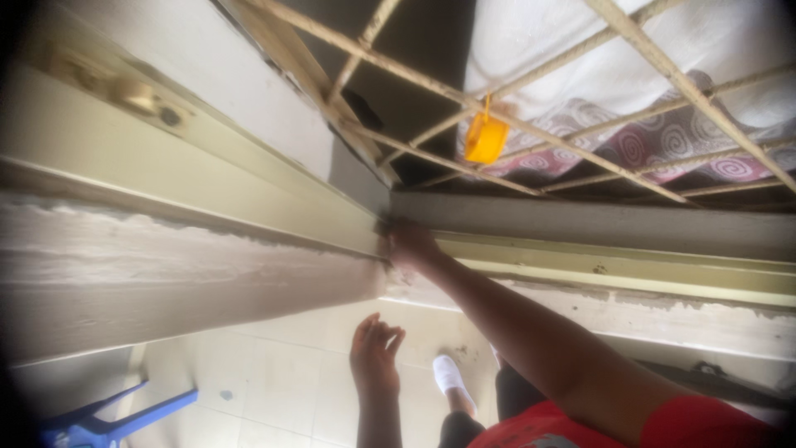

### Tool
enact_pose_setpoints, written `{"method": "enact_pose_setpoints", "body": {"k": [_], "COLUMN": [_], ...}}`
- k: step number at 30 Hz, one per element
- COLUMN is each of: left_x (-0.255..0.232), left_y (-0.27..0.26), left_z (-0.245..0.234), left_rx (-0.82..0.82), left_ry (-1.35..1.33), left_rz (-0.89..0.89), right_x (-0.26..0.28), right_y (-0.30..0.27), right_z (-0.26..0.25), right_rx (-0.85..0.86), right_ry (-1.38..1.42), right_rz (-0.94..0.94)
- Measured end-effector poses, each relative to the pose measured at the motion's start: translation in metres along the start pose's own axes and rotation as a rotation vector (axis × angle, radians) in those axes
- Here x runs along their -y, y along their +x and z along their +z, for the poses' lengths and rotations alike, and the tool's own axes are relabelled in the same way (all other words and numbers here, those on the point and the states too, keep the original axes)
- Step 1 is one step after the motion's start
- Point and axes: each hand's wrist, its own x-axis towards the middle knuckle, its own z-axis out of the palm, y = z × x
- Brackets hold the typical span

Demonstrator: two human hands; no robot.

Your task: The person repeatedly wipes the metal window frame and sill with a cloth, dipping the cloth into a pink bucket of soapy water to rinse it between sections. The person cleans along the horizontal and vertical edges of the frame, focusing on the lower sections and corners.

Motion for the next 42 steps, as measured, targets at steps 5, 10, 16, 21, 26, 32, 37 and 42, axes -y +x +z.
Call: {"method": "enact_pose_setpoints", "body": {"k": [5, 10, 16, 21, 26, 32, 37, 42], "left_x": [-0.016, -0.019, -0.013, -0.015, -0.014, -0.024, -0.06, -0.092], "left_y": [-0.002, -0.007, -0.003, -0.002, -0.005, -0.022, -0.052, -0.079], "left_z": [0.012, 0.02, 0.012, -0.003, -0.013, -0.001, 0.028, 0.043], "left_rx": [0.036, 0.031, 0.118, 0.136, 0.172, 0.233, 0.349, 0.434], "left_ry": [0.035, 0.031, -0.04, -0.074, -0.112, -0.081, 0.049, 0.107], "left_rz": [0.049, 0.048, 0.119, 0.164, 0.189, 0.193, 0.291, 0.407], "right_x": [0.009, 0.06, 0.107, 0.151, 0.171, 0.16, 0.184, 0.167], "right_y": [-0.029, -0.064, -0.087, -0.095, -0.097, -0.104, -0.089, -0.096], "right_z": [-0.026, -0.09, -0.179, -0.224, -0.252, -0.259, -0.277, -0.213], "right_rx": [-0.158, -0.335, -0.72, -1.018, -1.005, -0.897, -1.096, -1.189], "right_ry": [0.357, 0.208, 0.494, 0.56, 0.589, 0.74, 0.735, 0.516], "right_rz": [-0.014, -0.177, -0.623, -0.862, -0.76, -0.986, -1.148, -1.138]}}
